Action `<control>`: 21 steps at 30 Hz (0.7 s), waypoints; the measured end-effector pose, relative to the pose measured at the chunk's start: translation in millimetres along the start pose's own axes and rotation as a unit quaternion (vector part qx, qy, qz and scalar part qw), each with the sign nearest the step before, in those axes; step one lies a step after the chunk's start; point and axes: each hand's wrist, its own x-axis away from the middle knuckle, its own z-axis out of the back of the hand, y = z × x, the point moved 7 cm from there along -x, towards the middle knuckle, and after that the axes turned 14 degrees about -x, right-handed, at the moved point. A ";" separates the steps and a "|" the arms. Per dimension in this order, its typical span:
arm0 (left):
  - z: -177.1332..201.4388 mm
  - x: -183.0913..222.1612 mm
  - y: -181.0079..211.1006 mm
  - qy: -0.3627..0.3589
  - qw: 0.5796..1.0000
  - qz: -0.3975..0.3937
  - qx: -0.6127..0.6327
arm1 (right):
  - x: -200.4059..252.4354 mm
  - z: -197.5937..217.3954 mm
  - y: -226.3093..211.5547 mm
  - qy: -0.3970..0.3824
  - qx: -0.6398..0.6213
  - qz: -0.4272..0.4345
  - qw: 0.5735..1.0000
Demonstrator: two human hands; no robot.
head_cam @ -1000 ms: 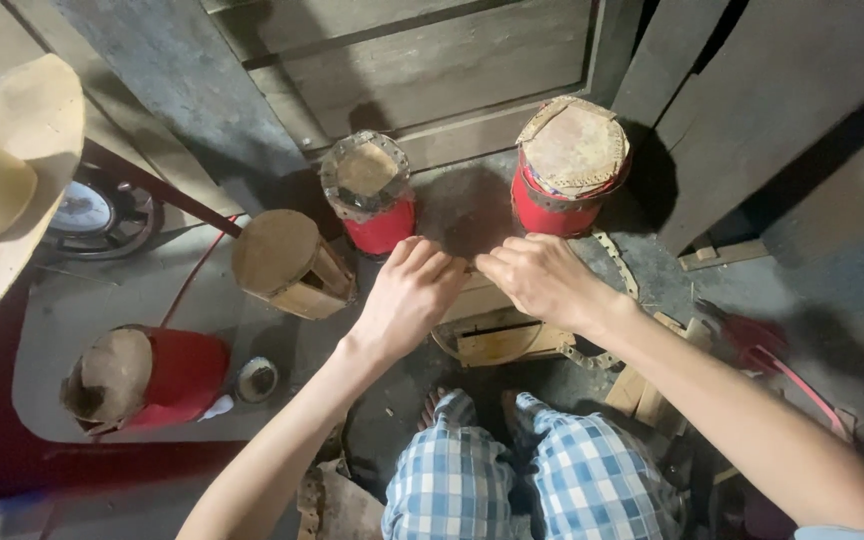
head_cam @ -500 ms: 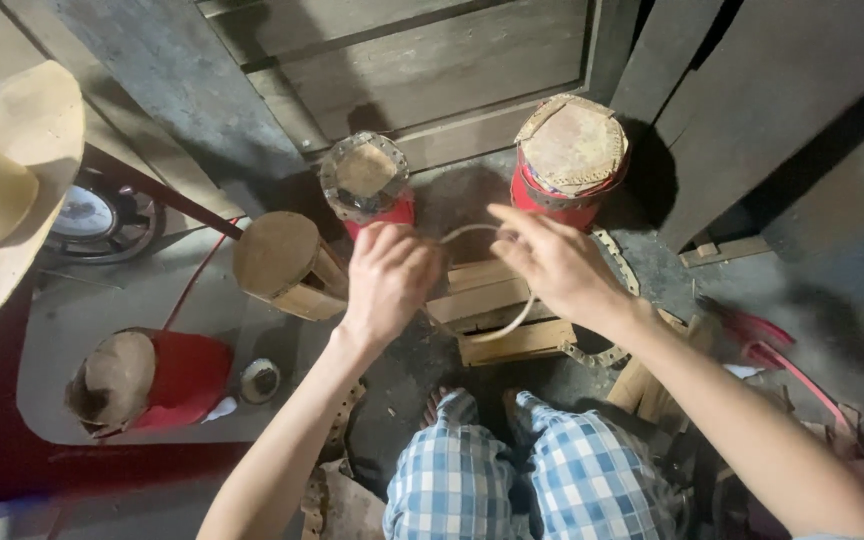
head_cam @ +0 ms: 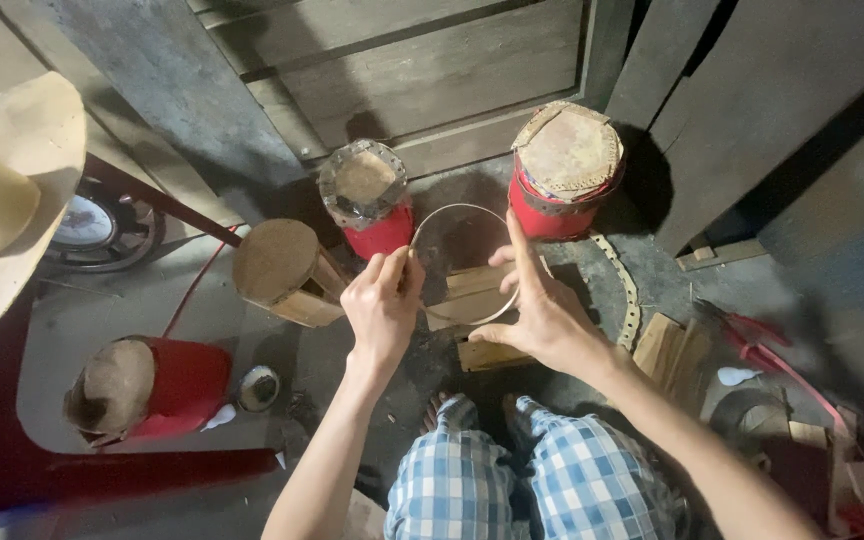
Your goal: Sanding and inspecting small wooden components for musical instruments in a workshop setting.
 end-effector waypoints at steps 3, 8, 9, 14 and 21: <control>1.3 2.1 2.1 0.012 1.000 0.008 0.008 | 1.0 1.2 4.5 0.017 0.029 0.006 0.999; 2.9 5.8 6.8 0.031 0.999 0.018 0.018 | 0.5 -9.2 43.2 0.034 -0.027 0.012 0.999; 3.3 6.2 7.0 0.036 0.999 0.022 0.023 | 1.0 -8.6 43.8 0.035 -0.003 0.013 0.999; 2.3 9.7 9.5 0.040 0.998 0.021 0.031 | 6.3 2.1 37.6 0.042 0.044 0.020 0.998; -8.5 10.8 18.8 0.032 0.998 -0.047 0.019 | -7.8 27.8 -17.5 0.034 -0.044 0.093 0.994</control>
